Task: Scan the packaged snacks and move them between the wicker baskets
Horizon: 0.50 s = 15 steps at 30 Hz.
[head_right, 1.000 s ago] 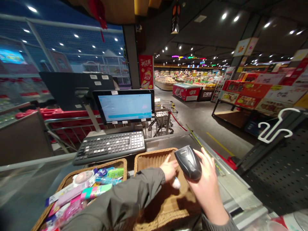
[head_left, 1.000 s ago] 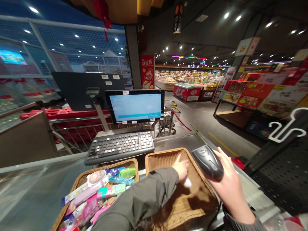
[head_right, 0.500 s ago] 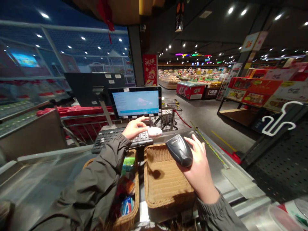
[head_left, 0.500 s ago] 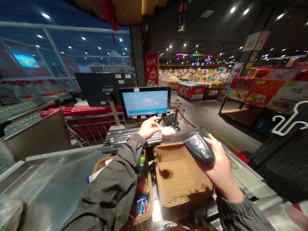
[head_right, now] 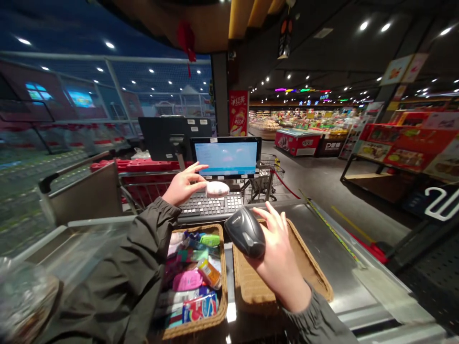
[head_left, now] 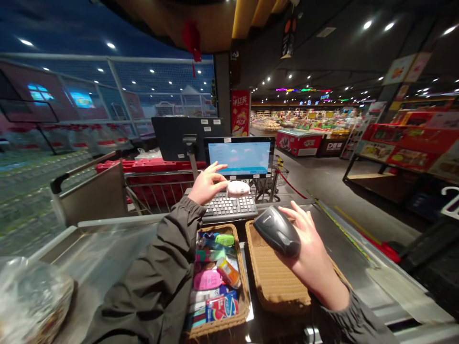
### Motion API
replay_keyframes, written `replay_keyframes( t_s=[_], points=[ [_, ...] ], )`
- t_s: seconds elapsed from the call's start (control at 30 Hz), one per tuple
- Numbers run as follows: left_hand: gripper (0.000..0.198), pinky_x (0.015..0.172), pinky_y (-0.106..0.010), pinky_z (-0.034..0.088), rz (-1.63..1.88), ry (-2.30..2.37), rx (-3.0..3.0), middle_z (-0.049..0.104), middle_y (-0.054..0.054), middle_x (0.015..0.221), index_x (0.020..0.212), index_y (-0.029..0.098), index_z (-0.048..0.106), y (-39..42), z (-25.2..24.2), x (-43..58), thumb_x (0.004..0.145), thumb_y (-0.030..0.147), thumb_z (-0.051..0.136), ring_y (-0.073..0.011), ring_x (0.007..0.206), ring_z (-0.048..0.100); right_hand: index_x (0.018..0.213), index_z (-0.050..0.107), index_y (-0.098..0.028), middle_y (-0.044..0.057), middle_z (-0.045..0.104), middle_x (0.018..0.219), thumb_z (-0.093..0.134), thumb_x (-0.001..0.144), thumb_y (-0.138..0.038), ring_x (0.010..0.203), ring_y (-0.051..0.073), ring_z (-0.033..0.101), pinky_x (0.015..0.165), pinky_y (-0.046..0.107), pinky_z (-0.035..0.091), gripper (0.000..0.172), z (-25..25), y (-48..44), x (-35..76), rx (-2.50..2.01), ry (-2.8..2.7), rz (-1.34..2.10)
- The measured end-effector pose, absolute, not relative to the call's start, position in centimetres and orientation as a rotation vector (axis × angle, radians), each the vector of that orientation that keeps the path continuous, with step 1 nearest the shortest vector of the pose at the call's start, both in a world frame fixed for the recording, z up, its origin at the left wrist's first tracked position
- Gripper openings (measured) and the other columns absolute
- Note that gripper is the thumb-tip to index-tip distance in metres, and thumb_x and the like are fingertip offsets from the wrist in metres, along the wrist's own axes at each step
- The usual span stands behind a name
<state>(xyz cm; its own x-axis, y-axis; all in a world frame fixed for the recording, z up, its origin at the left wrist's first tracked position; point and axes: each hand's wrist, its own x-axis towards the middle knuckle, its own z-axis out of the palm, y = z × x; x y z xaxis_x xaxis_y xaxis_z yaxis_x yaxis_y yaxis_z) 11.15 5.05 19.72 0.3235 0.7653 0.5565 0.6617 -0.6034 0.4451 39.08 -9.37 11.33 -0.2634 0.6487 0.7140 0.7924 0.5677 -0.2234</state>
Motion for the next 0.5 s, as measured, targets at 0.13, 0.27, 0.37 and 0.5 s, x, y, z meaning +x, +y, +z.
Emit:
replay_keyframes(
  t_s=[0.13, 0.27, 0.37, 0.5],
  points=[
    [0.019, 0.121, -0.058, 0.025, 1.130, 1.388, 2.451, 0.059, -0.004, 0.144, 0.073, 0.019, 0.073, 4.1, 19.7, 9.7, 0.080, 0.032, 0.060, -0.0318, 0.148, 0.035, 0.122, 0.060, -0.021, 0.018, 0.054, 0.138, 0.062, 0.086, -0.034, 0.146, 0.044, 0.032, 0.113, 0.076, 0.024, 0.039, 11.6, -9.8, 37.7, -1.126, -2.004, -0.210],
    [0.019, 0.117, -0.073, 0.014, 1.099, 1.483, 2.461, 0.058, -0.003, 0.146, 0.074, 0.021, 0.073, 2.8, 19.7, 9.0, 0.083, 0.030, 0.059, -0.0348, 0.150, 0.029, 0.125, 0.059, -0.021, 0.018, 0.056, 0.137, 0.062, 0.086, -0.033, 0.145, 0.044, 0.033, 0.112, 0.077, 0.025, 0.041, 11.5, -10.2, 36.5, -1.128, -2.024, -0.181],
    [0.018, 0.115, -0.077, 0.008, 1.084, 1.501, 2.463, 0.058, -0.004, 0.145, 0.073, 0.020, 0.071, 2.1, 19.7, 8.5, 0.084, 0.029, 0.059, -0.0344, 0.151, 0.028, 0.128, 0.056, -0.021, 0.017, 0.058, 0.134, 0.062, 0.086, -0.032, 0.144, 0.044, 0.035, 0.111, 0.077, 0.026, 0.044, 11.4, -10.6, 35.8, -1.132, -2.035, -0.171],
    [0.017, 0.115, -0.077, 0.006, 1.074, 1.495, 2.436, 0.059, -0.005, 0.144, 0.073, 0.021, 0.070, 1.7, 19.4, 7.6, 0.083, 0.028, 0.060, -0.0330, 0.151, 0.029, 0.126, 0.058, -0.021, 0.018, 0.058, 0.134, 0.062, 0.086, -0.034, 0.144, 0.044, 0.035, 0.111, 0.077, 0.026, 0.042, 11.3, -11.2, 34.9, -1.135, -2.037, -0.160]
  ],
)
